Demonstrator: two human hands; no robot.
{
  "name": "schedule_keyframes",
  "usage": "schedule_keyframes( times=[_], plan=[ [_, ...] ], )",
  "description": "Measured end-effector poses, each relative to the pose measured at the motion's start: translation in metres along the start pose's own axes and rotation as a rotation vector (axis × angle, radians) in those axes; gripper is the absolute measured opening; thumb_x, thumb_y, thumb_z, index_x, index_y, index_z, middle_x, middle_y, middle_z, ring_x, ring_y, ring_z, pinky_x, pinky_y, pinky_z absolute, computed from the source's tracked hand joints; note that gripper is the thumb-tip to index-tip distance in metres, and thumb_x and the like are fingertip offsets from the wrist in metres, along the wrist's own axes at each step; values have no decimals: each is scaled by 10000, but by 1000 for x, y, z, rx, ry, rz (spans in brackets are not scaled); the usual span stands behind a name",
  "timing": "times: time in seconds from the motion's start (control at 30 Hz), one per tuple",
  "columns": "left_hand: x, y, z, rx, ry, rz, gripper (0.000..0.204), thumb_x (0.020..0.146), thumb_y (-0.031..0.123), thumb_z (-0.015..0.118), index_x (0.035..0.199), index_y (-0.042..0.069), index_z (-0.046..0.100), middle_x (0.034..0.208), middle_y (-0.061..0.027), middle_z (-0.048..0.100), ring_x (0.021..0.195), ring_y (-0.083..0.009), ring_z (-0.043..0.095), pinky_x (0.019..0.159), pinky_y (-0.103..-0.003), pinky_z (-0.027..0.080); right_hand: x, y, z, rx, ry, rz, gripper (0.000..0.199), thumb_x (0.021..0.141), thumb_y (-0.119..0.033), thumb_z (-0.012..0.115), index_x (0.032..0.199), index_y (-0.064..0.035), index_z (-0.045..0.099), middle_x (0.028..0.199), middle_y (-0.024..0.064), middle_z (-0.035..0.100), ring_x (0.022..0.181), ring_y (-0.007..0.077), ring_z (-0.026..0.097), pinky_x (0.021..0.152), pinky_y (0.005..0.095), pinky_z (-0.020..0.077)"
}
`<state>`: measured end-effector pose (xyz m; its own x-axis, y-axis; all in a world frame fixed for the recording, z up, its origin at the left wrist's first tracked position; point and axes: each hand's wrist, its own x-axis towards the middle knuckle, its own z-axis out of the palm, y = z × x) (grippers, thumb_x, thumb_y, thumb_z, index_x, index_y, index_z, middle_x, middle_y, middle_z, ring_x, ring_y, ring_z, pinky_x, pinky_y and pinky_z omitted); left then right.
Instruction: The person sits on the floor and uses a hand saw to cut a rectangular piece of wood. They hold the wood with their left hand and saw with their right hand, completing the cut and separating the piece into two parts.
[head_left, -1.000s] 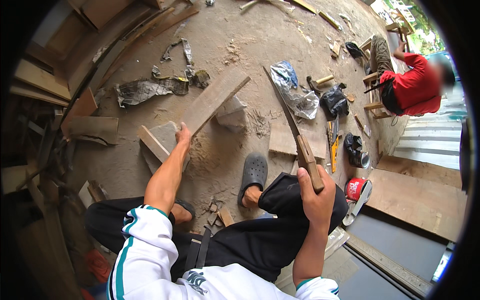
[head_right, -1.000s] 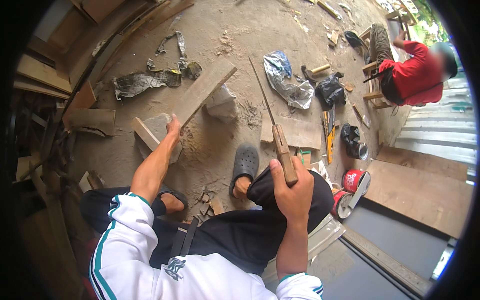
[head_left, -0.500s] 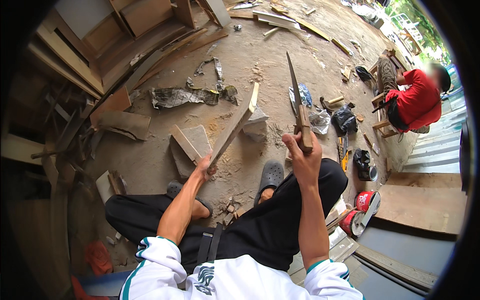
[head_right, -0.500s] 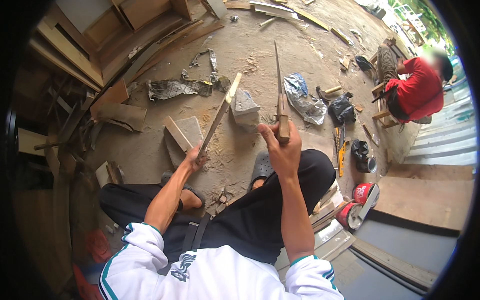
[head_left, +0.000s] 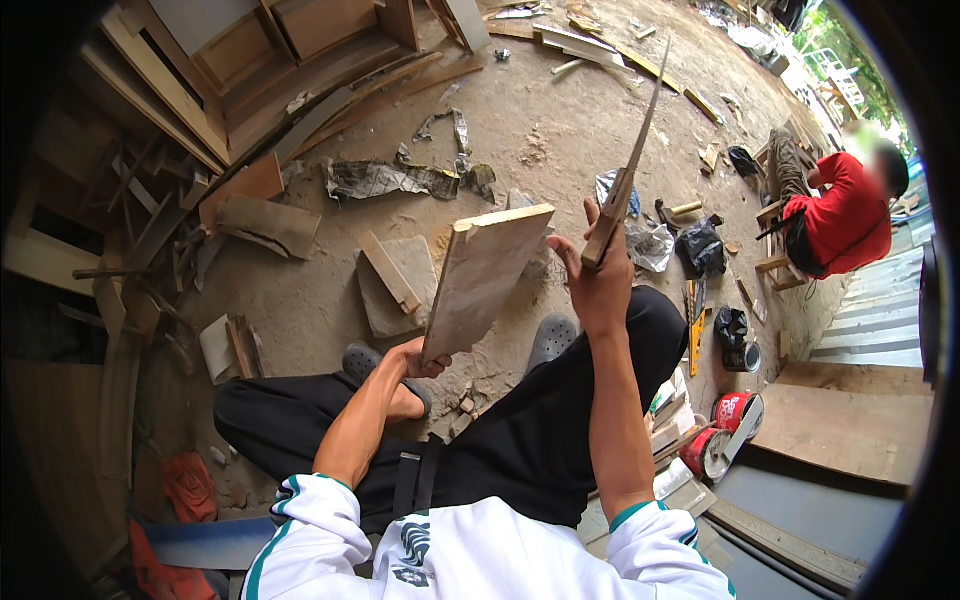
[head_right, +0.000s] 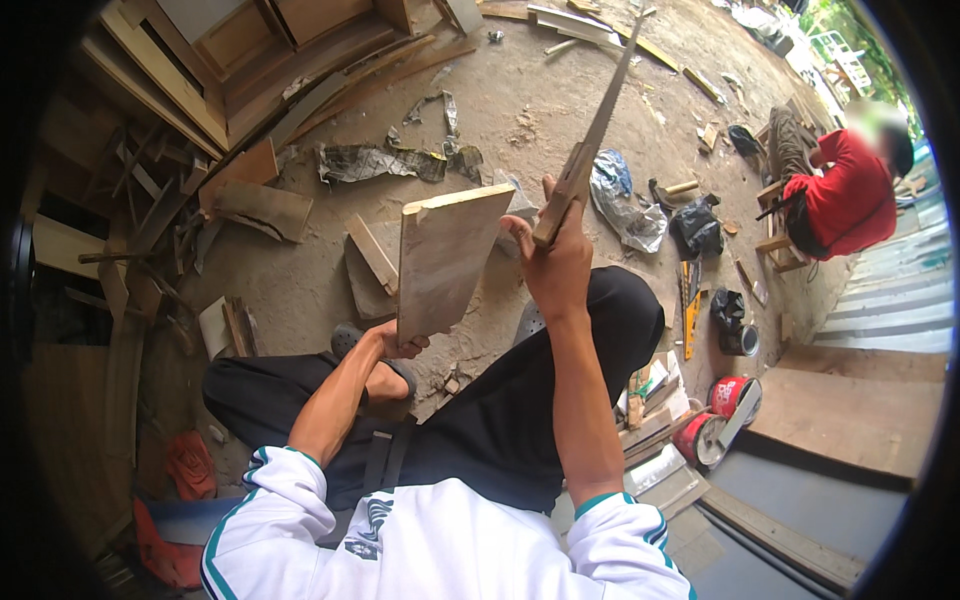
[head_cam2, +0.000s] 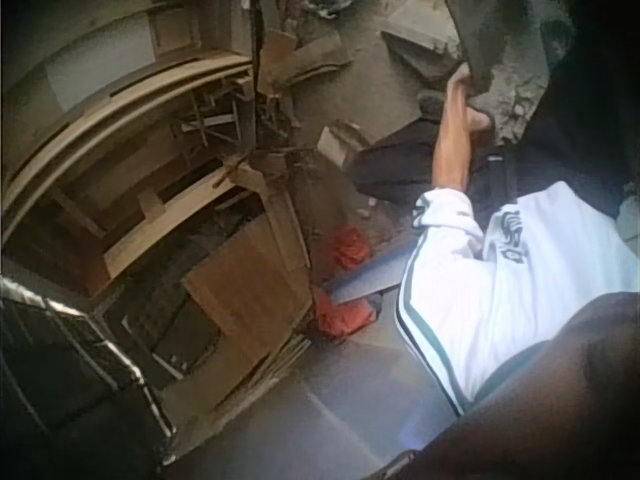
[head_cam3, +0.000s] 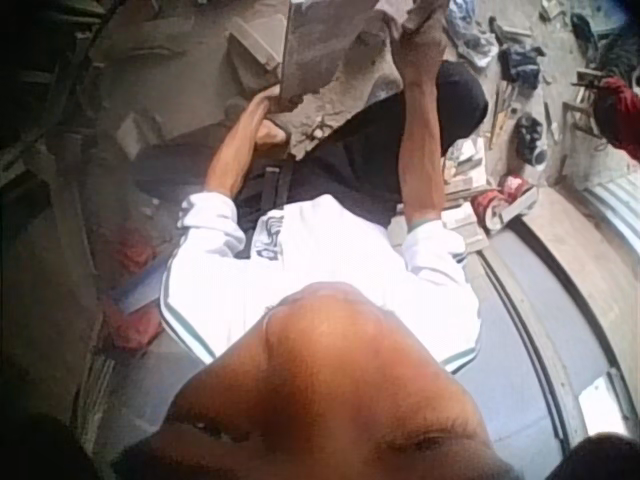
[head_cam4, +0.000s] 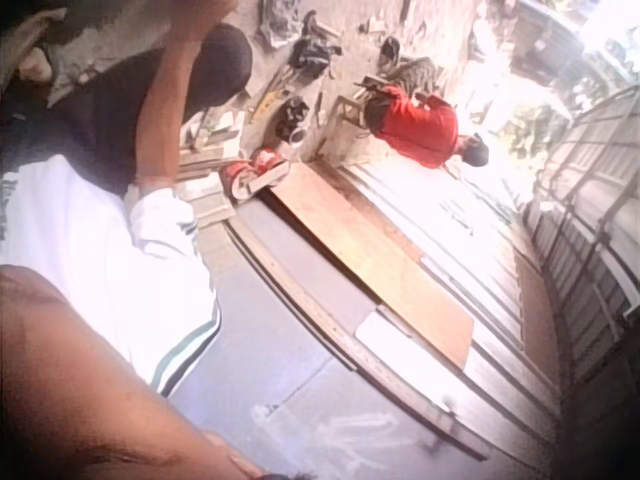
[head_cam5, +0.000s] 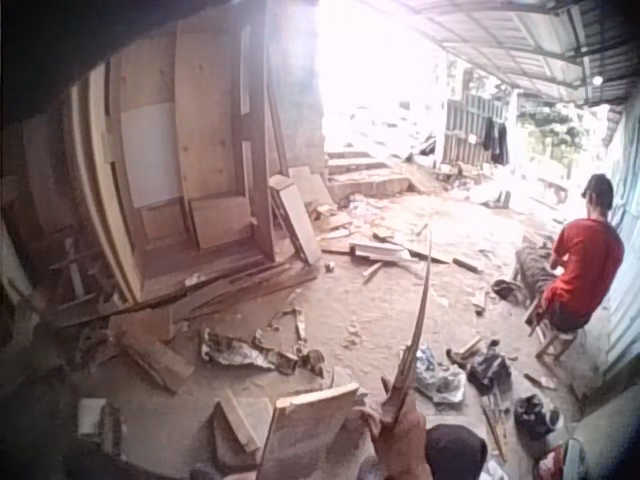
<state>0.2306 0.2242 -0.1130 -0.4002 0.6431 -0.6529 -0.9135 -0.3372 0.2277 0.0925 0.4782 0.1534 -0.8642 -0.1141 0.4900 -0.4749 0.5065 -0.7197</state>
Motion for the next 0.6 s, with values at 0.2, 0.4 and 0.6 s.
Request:
schedule_keyframes(
  times=[0.2,0.4,0.6],
  plan=[
    [-3,6,18,52,-192,-224,453,1004,282,425,1403,69,461,613,15,434,428,-74,368,345,-216,287,2,25,-1,230,-123,222,482,789,-232,831,1072,14,528,1128,201,672,1041,247,665,814,333,523],
    [5,9,22,-45,-327,-445,560,1016,369,401,1479,59,348,711,-44,475,468,-110,447,278,-218,344,-2,44,11,611,-138,328,392,829,-206,800,916,0,479,1217,255,634,1153,277,626,916,350,520],
    [23,-4,21,173,-257,-206,509,1008,377,458,1369,18,474,683,-12,491,499,-62,453,365,-186,362,-4,54,19,496,-77,374,377,840,-224,792,894,4,496,1187,247,650,1120,256,642,902,335,528]
  ],
)
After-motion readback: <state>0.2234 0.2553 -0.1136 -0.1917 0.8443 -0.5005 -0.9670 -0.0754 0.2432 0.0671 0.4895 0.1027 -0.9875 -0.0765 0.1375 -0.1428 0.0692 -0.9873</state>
